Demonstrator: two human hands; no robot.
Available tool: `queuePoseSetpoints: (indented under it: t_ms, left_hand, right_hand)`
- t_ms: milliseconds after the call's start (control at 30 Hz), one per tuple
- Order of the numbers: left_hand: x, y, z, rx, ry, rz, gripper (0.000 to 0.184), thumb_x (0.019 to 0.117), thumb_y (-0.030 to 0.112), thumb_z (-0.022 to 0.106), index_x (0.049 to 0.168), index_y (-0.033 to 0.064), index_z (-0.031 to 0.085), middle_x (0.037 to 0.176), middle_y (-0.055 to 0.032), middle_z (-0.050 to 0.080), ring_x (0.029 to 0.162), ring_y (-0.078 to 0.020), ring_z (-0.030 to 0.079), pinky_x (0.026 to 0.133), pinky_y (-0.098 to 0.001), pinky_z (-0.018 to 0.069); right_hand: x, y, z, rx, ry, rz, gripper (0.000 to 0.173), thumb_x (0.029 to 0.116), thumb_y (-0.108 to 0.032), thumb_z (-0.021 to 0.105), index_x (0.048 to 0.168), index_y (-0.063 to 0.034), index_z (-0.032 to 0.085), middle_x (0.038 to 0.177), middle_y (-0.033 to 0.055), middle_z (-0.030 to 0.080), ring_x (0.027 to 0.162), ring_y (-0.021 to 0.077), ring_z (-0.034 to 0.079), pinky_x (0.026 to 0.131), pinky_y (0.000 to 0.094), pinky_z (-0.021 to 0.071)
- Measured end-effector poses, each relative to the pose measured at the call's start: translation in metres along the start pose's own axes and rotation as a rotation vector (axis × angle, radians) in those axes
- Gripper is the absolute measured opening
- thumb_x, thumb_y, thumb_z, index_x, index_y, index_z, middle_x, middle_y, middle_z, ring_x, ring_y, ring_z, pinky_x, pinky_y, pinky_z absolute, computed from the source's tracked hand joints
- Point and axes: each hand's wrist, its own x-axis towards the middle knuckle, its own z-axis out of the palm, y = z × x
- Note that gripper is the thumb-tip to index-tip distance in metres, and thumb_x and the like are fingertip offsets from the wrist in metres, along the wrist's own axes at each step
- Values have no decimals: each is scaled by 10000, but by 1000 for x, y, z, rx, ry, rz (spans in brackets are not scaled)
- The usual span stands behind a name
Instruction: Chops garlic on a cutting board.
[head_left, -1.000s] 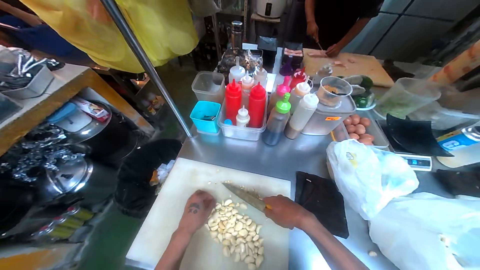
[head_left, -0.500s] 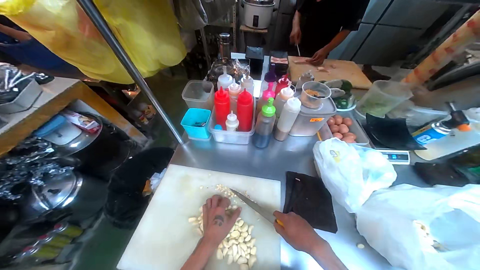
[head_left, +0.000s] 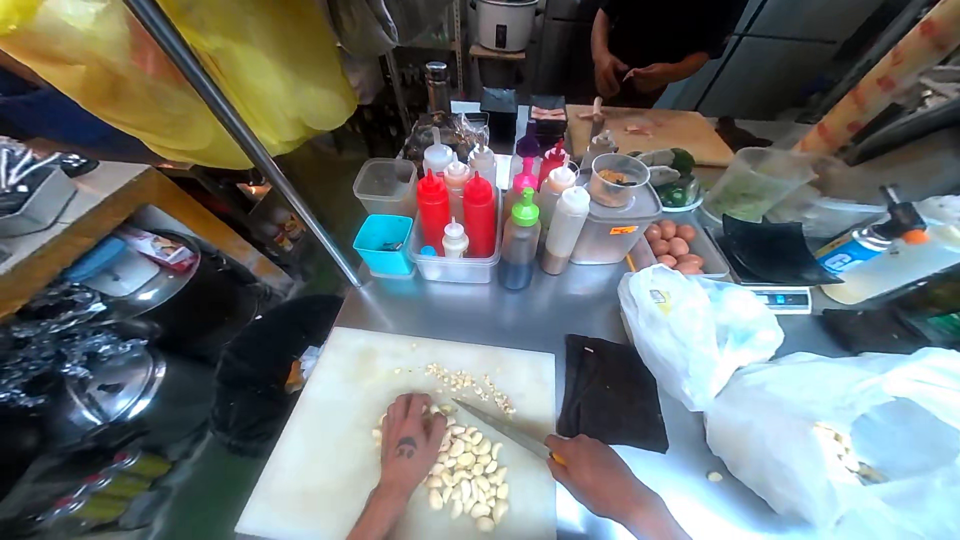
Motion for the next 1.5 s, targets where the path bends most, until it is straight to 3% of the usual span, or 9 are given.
queuePoseSetpoints:
  t_ms: [167, 233, 300, 467, 667, 800, 967, 1200, 1500]
  left_hand:
    - [4, 8, -4, 43, -78, -19, 401, 942, 358, 526, 1195, 89, 683, 1295, -169, 634, 1195, -398, 582, 985, -553, 459]
    - [6, 11, -2, 86, -99, -5, 446, 950, 425, 514, 1253, 155, 699, 1336, -140, 628, 1211, -386, 572, 982, -551, 449]
    - [7, 10, 3, 113, -62, 20, 441, 973, 528, 538, 1190, 210, 752, 1305, -113, 646, 1172, -371, 588, 958, -538, 459]
    - [5, 9, 1, 85, -75, -6, 291, 926, 340, 592, 1061, 156, 772, 1273, -132, 653, 1172, -389, 583, 958, -549, 462]
    - [2, 11, -6, 41, -116, 1, 291, 942, 311, 562, 1059, 145, 771, 1270, -136, 646, 1178, -385, 576, 973, -548, 458]
    - [-1, 17, -6, 47, -142, -26, 381, 922, 448, 576, 1089, 168, 774, 1331, -148, 616, 1228, -398, 542, 1006, -569, 425]
    - [-8, 28, 0, 133, -158, -79, 840, 720, 832, 656, 1186, 137, 732, 1412, -182, 562, 1323, -421, 485, 1110, -566, 372]
    - [-11, 29, 4, 139, -162, -97, 766, 743, 746, 676, 1216, 145, 711, 1454, -182, 533, 1383, -426, 437, 1182, -553, 294]
    - [-21, 20, -1, 124, -152, -34, 704, 754, 704, 683, 1176, 141, 725, 1449, -179, 548, 1351, -428, 475, 1141, -564, 356]
  right_hand:
    - [-4, -6, -12, -91, -68, 20, 348, 1098, -295, 439, 1336, -94, 594, 1180, 239, 682, 1159, 435, 654, 911, 632, 518]
    - [-3, -5, -15, -108, -69, 24, 346, 1097, -296, 441, 1326, -89, 599, 1180, 238, 682, 1157, 435, 654, 906, 631, 520]
    - [-2, -5, -18, -110, -64, 38, 345, 1098, -293, 438, 1332, -93, 595, 1179, 239, 681, 1158, 434, 655, 906, 635, 519]
    - [-7, -2, -22, -112, -48, 51, 338, 1100, -286, 433, 1333, -98, 590, 1183, 238, 681, 1161, 430, 654, 907, 626, 519]
    - [-16, 4, -31, -163, -73, 17, 341, 1095, -292, 450, 1343, -120, 610, 1189, 217, 693, 1164, 417, 656, 915, 623, 516]
    - [-16, 3, -40, -195, -95, 19, 338, 1091, -280, 466, 1355, -130, 615, 1212, 208, 688, 1178, 410, 648, 921, 622, 510]
    - [-10, 2, -48, -246, -78, 27, 331, 1080, -254, 479, 1357, -151, 628, 1222, 197, 690, 1178, 403, 649, 915, 618, 512]
    - [-11, 13, -48, -230, -33, 65, 312, 1074, -271, 486, 1316, -149, 641, 1181, 192, 701, 1149, 398, 660, 902, 613, 513]
    - [-15, 13, -26, -150, -28, -14, 331, 1081, -280, 463, 1319, -128, 636, 1160, 204, 702, 1135, 407, 662, 886, 621, 510]
